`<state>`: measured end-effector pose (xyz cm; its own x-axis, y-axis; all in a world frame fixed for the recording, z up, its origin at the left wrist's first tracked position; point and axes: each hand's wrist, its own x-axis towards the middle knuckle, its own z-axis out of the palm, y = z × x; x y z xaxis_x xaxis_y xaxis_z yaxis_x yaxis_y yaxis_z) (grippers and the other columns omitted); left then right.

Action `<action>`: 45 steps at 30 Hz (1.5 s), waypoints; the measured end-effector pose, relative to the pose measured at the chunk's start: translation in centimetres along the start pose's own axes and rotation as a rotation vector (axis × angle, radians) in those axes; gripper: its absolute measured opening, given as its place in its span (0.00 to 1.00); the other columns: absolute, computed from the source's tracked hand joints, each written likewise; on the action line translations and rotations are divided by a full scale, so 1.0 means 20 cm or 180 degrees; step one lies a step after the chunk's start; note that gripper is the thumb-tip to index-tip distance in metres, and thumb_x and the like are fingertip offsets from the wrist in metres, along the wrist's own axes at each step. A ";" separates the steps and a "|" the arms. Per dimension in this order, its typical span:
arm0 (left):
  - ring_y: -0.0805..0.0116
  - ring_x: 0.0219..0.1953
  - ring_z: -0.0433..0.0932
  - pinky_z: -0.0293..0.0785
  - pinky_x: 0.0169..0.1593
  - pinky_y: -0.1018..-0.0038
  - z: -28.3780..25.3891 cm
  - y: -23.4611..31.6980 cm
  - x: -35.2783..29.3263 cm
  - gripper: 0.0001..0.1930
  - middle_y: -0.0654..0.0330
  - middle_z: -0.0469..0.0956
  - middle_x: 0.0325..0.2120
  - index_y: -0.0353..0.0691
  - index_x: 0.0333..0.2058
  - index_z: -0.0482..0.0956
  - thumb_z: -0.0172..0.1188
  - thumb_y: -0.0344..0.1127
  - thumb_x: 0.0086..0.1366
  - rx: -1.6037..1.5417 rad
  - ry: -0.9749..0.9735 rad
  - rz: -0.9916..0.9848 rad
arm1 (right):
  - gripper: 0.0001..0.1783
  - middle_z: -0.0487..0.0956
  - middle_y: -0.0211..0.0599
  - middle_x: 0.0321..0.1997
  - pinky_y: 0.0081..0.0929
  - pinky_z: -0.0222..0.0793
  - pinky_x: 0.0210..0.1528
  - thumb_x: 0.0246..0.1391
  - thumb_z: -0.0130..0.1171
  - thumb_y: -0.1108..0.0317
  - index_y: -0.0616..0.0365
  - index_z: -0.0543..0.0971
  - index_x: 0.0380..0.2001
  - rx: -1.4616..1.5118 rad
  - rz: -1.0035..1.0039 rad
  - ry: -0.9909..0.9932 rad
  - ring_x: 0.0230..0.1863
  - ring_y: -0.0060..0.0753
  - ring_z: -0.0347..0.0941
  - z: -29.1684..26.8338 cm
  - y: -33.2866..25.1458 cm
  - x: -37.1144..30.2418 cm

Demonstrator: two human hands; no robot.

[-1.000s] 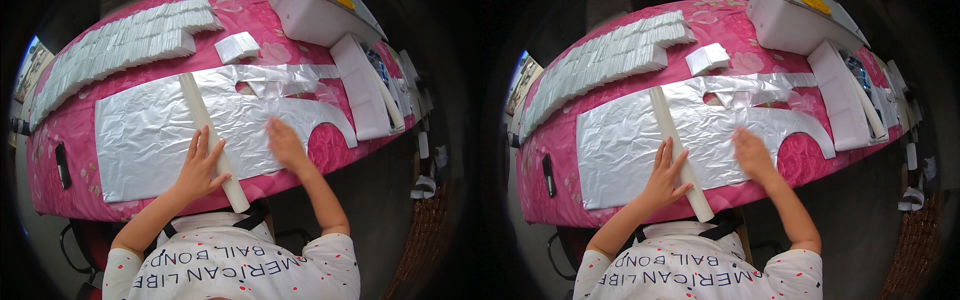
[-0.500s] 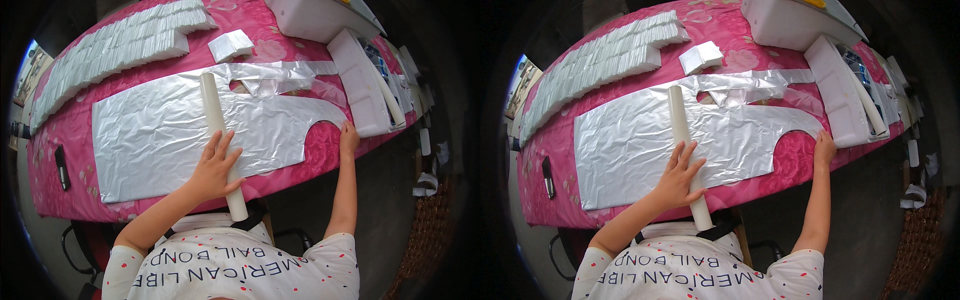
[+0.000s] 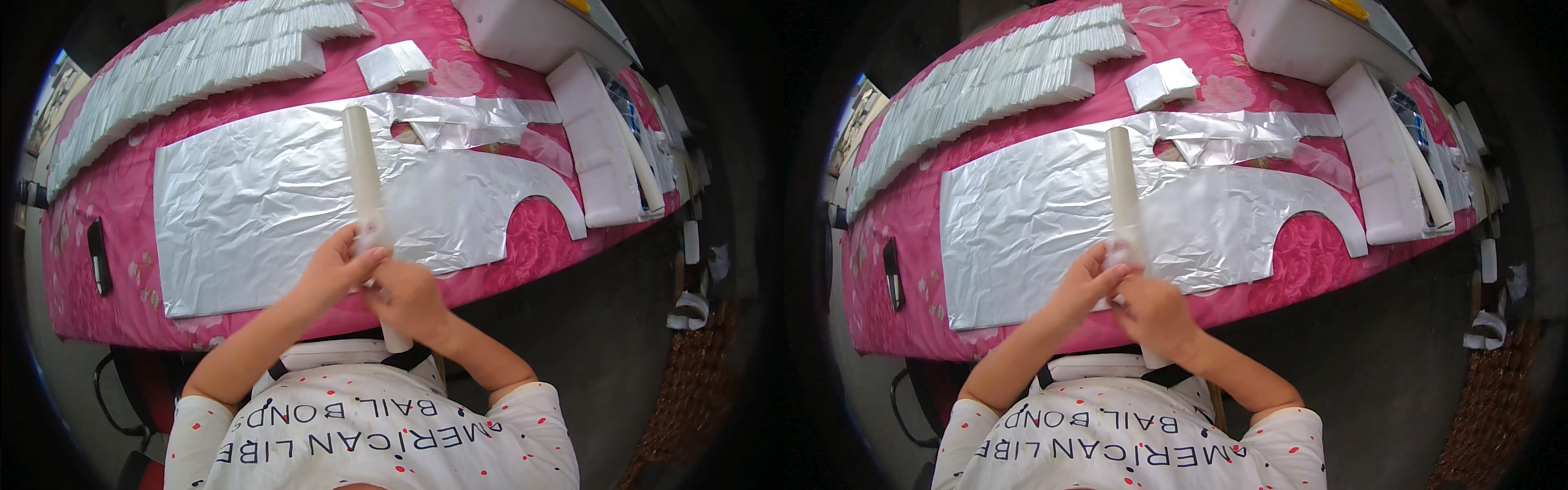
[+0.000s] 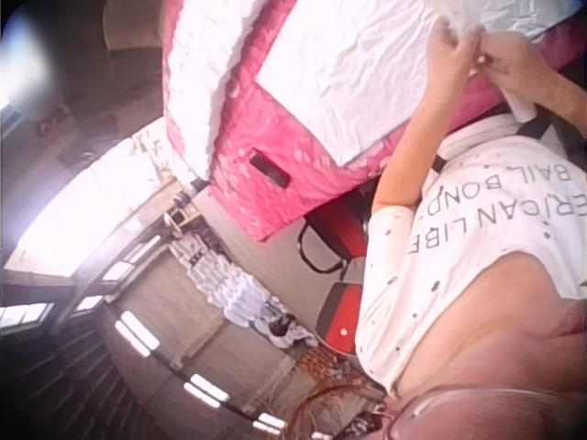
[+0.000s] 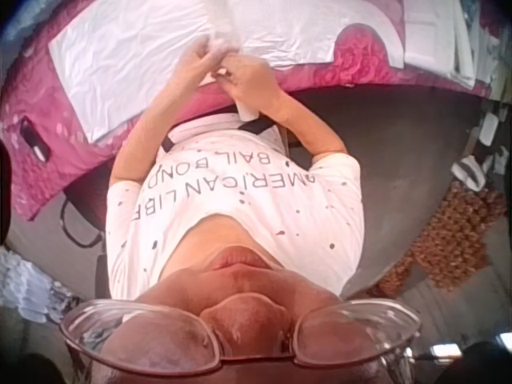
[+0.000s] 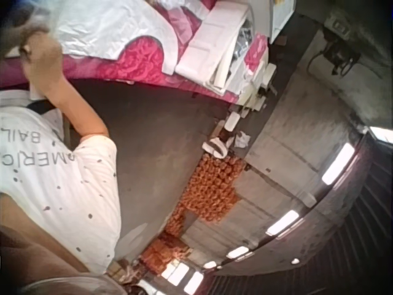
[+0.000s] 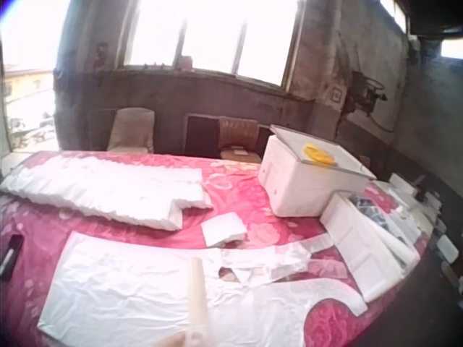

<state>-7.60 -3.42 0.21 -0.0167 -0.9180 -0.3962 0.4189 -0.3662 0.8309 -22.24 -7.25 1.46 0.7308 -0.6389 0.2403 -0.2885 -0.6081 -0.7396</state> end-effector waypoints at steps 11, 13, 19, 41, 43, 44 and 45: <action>0.74 0.24 0.74 0.71 0.31 0.77 -1.09 0.25 -0.45 0.08 0.59 0.77 0.24 0.33 0.33 0.74 0.56 0.30 0.56 0.1364 0.1151 -0.0528 | 0.14 0.77 0.37 0.30 0.31 0.69 0.31 0.42 0.64 0.60 0.57 0.74 0.28 -0.1320 0.1012 0.0099 0.32 0.40 0.74 -0.10 -0.08 -0.19; 0.70 0.26 0.75 0.72 0.33 0.75 -1.12 0.28 -0.48 0.09 0.58 0.77 0.25 0.33 0.34 0.74 0.57 0.30 0.55 0.2292 0.1463 -0.0375 | 0.21 0.77 0.41 0.27 0.34 0.68 0.28 0.42 0.63 0.50 0.59 0.73 0.26 -0.1217 0.1448 -0.0362 0.27 0.43 0.74 -0.08 -0.07 -0.21; 0.52 0.50 0.69 0.65 0.53 0.64 -0.82 0.32 -0.38 0.22 0.52 0.70 0.48 0.35 0.47 0.70 0.60 0.27 0.51 0.5490 0.2258 0.1483 | 0.26 0.75 0.47 0.19 0.39 0.70 0.28 0.43 0.60 0.46 0.63 0.74 0.26 -0.0683 0.1878 -0.0805 0.25 0.49 0.75 0.00 -0.03 -0.27; 0.48 0.65 0.45 0.38 0.66 0.60 -0.10 -0.17 0.18 0.32 0.39 0.49 0.61 0.21 0.58 0.51 0.40 0.38 0.58 0.5105 0.0552 0.1927 | 0.28 0.78 0.46 0.23 0.30 0.69 0.30 0.52 0.54 0.47 0.69 0.77 0.28 0.0085 0.1687 -0.0200 0.26 0.40 0.76 -0.09 0.35 0.42; 0.47 0.65 0.43 0.37 0.66 0.60 -0.10 -0.17 0.18 0.32 0.39 0.47 0.61 0.21 0.58 0.50 0.40 0.37 0.58 0.5030 0.0515 0.1913 | 0.25 0.78 0.39 0.25 0.26 0.68 0.29 0.53 0.54 0.49 0.67 0.77 0.30 0.0631 0.1728 0.0176 0.25 0.31 0.74 -0.03 0.50 0.58; 0.48 0.66 0.43 0.37 0.66 0.60 -0.10 -0.17 0.18 0.32 0.39 0.47 0.61 0.21 0.58 0.50 0.40 0.36 0.58 0.5036 0.0508 0.1907 | 0.24 0.79 0.36 0.26 0.24 0.66 0.27 0.53 0.55 0.51 0.66 0.77 0.31 0.1038 0.1764 0.0372 0.23 0.26 0.72 0.00 0.57 0.64; 0.48 0.66 0.43 0.37 0.66 0.60 -0.10 -0.17 0.18 0.32 0.39 0.47 0.61 0.21 0.58 0.50 0.40 0.36 0.58 0.5033 0.0506 0.1889 | 0.21 0.77 0.33 0.26 0.21 0.65 0.26 0.54 0.54 0.53 0.64 0.77 0.34 0.1426 0.1805 0.0418 0.24 0.23 0.70 0.01 0.60 0.70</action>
<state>-7.30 -5.15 -4.88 -0.0763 -0.9873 0.1393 -0.9173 0.1243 0.3784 -15.28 -23.43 -4.07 0.4560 -0.8665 -0.2031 -0.2992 0.0657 -0.9519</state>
